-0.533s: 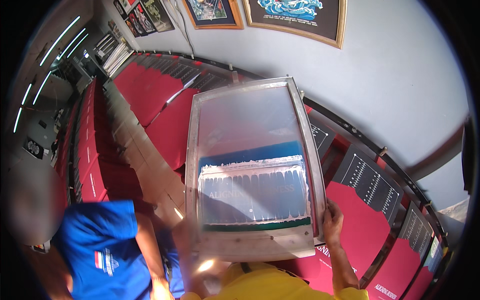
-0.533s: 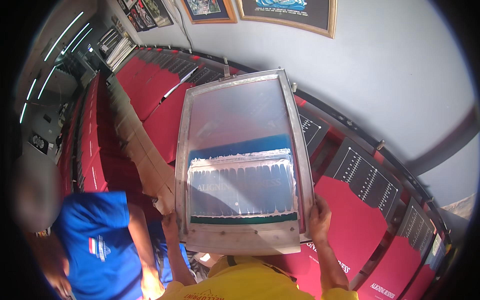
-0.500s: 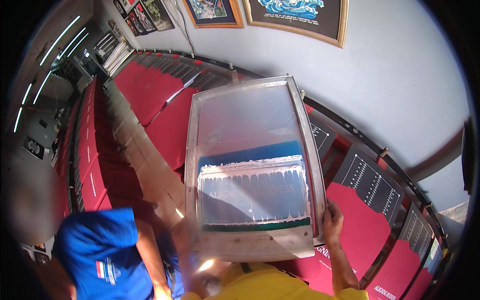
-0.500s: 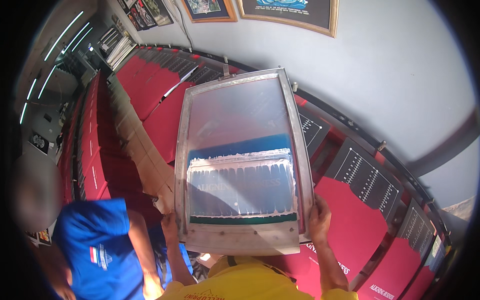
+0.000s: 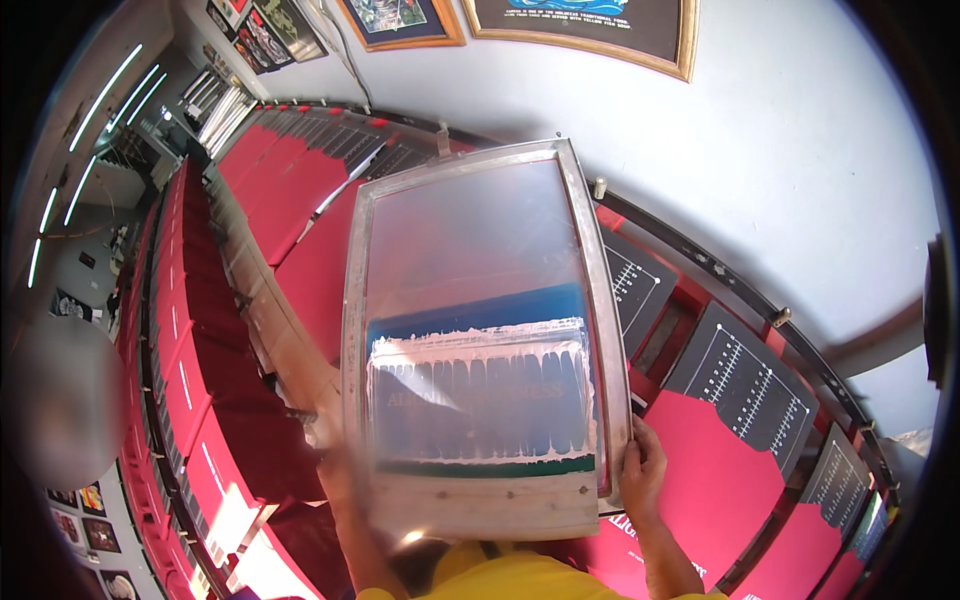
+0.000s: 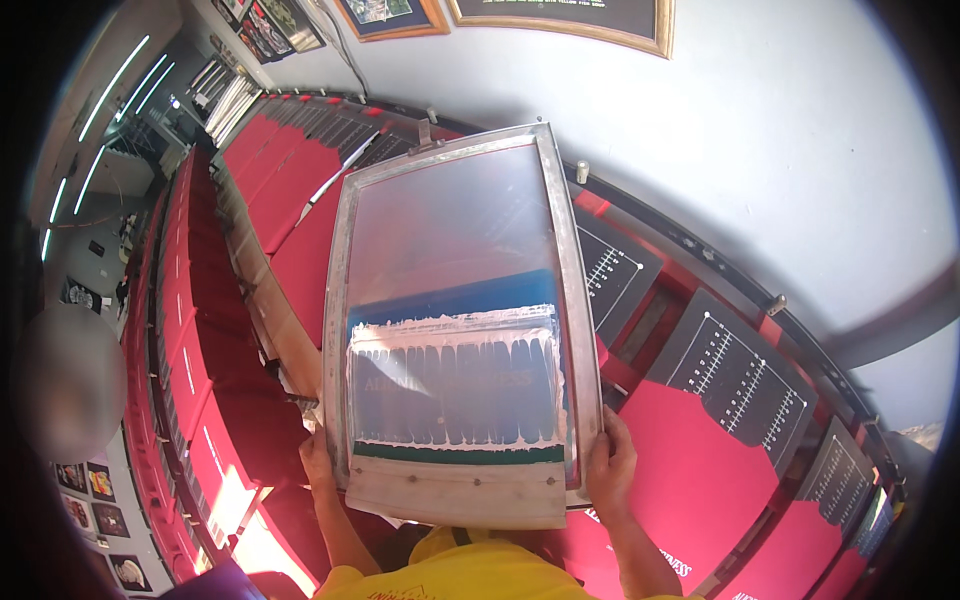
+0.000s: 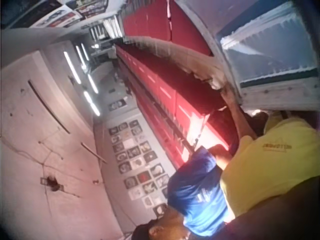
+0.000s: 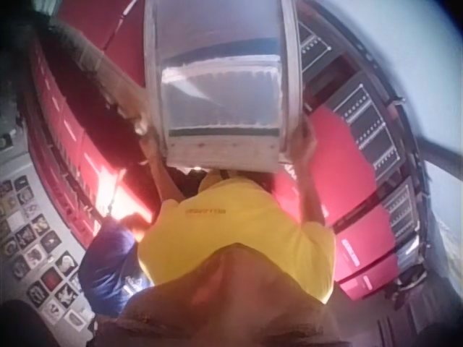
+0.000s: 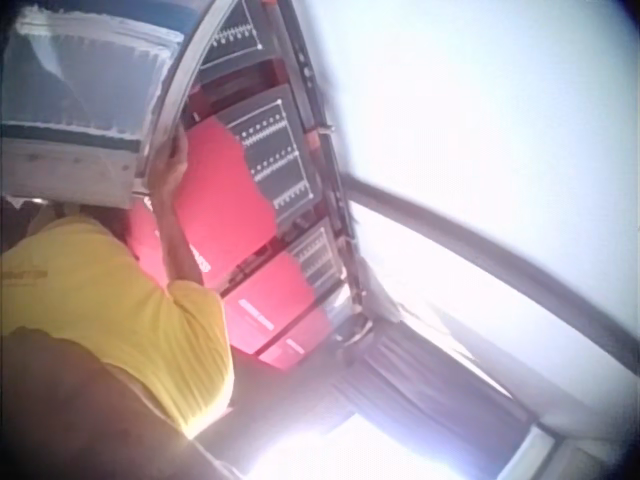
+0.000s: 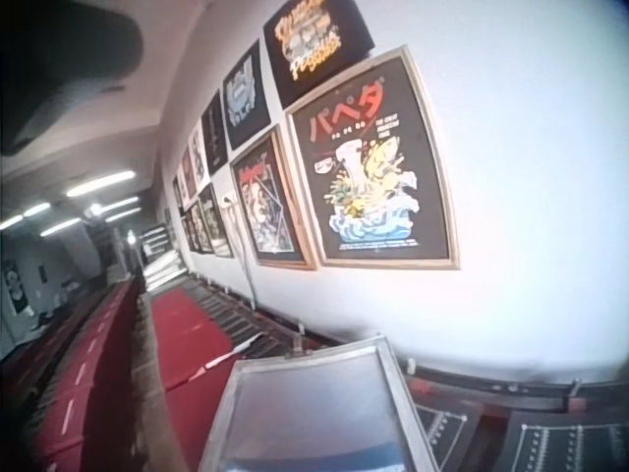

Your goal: The person performs a multi-color screen printing process on fabric panels, applying white and blue inks using a squeegee on several stations before moving to apply a yellow layer at the end.

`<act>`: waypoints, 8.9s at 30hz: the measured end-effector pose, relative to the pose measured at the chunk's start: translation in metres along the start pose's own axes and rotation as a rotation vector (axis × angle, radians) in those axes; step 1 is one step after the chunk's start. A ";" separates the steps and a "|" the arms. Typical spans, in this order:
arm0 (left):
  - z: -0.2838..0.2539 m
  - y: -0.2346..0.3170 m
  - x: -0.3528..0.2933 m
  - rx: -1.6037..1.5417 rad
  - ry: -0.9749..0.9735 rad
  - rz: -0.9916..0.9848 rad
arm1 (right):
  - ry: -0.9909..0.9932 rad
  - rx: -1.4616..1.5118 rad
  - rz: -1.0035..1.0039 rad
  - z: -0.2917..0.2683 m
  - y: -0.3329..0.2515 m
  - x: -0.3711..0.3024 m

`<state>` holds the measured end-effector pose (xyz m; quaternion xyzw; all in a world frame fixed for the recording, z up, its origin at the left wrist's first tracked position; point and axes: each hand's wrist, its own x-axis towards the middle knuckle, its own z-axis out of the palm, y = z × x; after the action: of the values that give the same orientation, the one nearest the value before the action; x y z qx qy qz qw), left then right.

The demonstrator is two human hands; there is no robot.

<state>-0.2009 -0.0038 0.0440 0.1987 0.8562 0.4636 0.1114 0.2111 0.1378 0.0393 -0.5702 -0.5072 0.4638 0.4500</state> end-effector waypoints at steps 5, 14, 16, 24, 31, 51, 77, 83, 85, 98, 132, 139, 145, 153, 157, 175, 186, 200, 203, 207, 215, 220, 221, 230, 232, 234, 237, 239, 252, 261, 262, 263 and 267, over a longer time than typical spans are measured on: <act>0.000 -0.013 0.016 -0.051 -0.033 0.017 | -0.002 0.052 0.027 0.005 -0.011 0.003; 0.004 -0.011 0.029 0.000 -0.079 0.010 | 0.023 0.036 0.038 0.011 -0.020 -0.001; 0.002 -0.028 0.039 0.082 -0.064 0.144 | 0.033 0.033 0.033 0.012 -0.017 -0.004; -0.001 -0.029 0.050 0.129 -0.027 0.021 | 0.082 0.056 -0.051 0.017 -0.002 -0.014; -0.015 -0.064 0.073 0.223 -0.027 0.114 | 0.169 -0.025 -0.142 0.021 0.002 -0.038; 0.022 -0.003 0.128 -0.039 -0.533 0.463 | 0.539 -0.118 -0.022 0.034 0.011 -0.133; 0.092 -0.041 0.214 -0.167 -0.699 0.490 | 0.786 -0.057 0.010 0.114 0.012 -0.175; 0.082 -0.003 0.218 -0.087 -0.861 0.368 | 0.786 -0.164 0.033 0.123 0.040 -0.164; 0.084 0.001 0.225 -0.131 -0.910 0.357 | 0.821 -0.204 0.014 0.127 0.035 -0.161; 0.095 -0.005 0.244 -0.089 -1.044 0.267 | 0.866 -0.244 0.062 0.134 0.003 -0.152; -0.002 0.035 0.224 -0.336 -1.416 0.748 | 0.370 -0.889 -0.186 0.197 -0.060 -0.186; -0.013 -0.015 0.166 0.187 -2.304 0.370 | -0.167 -1.246 -0.324 0.255 -0.065 -0.181; 0.004 -0.031 0.125 0.045 -2.361 -0.046 | -0.001 -1.336 -0.173 0.261 -0.090 -0.148; 0.019 -0.055 0.104 -0.087 -2.301 -0.338 | 0.234 -1.306 -0.495 0.264 -0.074 -0.144; 0.019 -0.043 0.099 -0.143 -2.188 -0.431 | 0.254 -1.264 -0.507 0.249 -0.071 -0.092; 0.018 -0.029 0.095 -0.135 -2.035 -0.540 | -0.017 -1.280 -0.047 0.209 -0.101 0.041; 0.019 -0.022 0.094 -0.102 -1.961 -0.693 | -0.343 -1.286 0.042 0.214 -0.132 -0.032; -0.027 0.069 0.151 -0.061 -1.592 1.067 | 0.026 -1.264 -0.334 0.250 -0.089 -0.119; -0.025 0.120 0.160 0.260 -1.000 1.670 | 0.017 -1.273 -0.298 0.251 -0.092 -0.119; 0.028 0.100 0.176 0.635 -1.104 1.742 | -0.004 -1.269 -0.319 0.240 -0.091 -0.122; 0.043 0.075 0.177 0.352 -1.075 1.586 | 0.091 -1.251 -0.289 0.178 -0.080 -0.147; 0.055 0.093 0.190 0.330 -1.099 1.548 | 0.139 -1.237 -0.340 0.180 -0.098 -0.132; 0.057 0.095 0.191 0.290 -1.088 1.558 | 0.154 -1.221 -0.342 0.181 -0.100 -0.134; 0.037 0.031 0.189 0.171 -0.961 1.691 | 0.108 -1.235 -0.316 0.201 -0.066 -0.184; 0.045 0.032 0.191 0.155 -0.937 1.735 | 0.126 -1.242 -0.331 0.197 -0.061 -0.172; 0.067 0.042 0.193 0.134 -0.947 1.731 | 0.133 -1.238 -0.338 0.192 -0.058 -0.152; 0.110 0.074 0.196 0.119 -0.949 1.736 | 0.164 -1.270 -0.359 0.177 -0.059 -0.105; 0.135 0.097 0.197 0.135 -0.953 1.749 | 0.153 -1.254 -0.352 0.166 -0.062 -0.074; 0.138 0.126 0.203 0.221 -1.037 1.672 | 0.167 -1.237 -0.407 0.153 -0.084 -0.058; 0.040 0.039 0.191 0.174 -0.993 1.660 | 0.113 -1.213 -0.345 0.199 -0.076 -0.168; 0.042 0.036 0.190 0.161 -0.984 1.681 | 0.114 -1.213 -0.336 0.198 -0.073 -0.165; 0.047 0.037 0.192 0.161 -0.978 1.689 | 0.115 -1.212 -0.326 0.198 -0.070 -0.161; 0.081 0.058 0.196 0.143 -0.963 1.725 | 0.121 -1.206 -0.318 0.186 -0.068 -0.124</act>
<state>-0.3325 0.1724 0.0466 0.9278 0.3075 0.2028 0.0593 0.0103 0.0272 0.0844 -0.6666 -0.7320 -0.0101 0.1405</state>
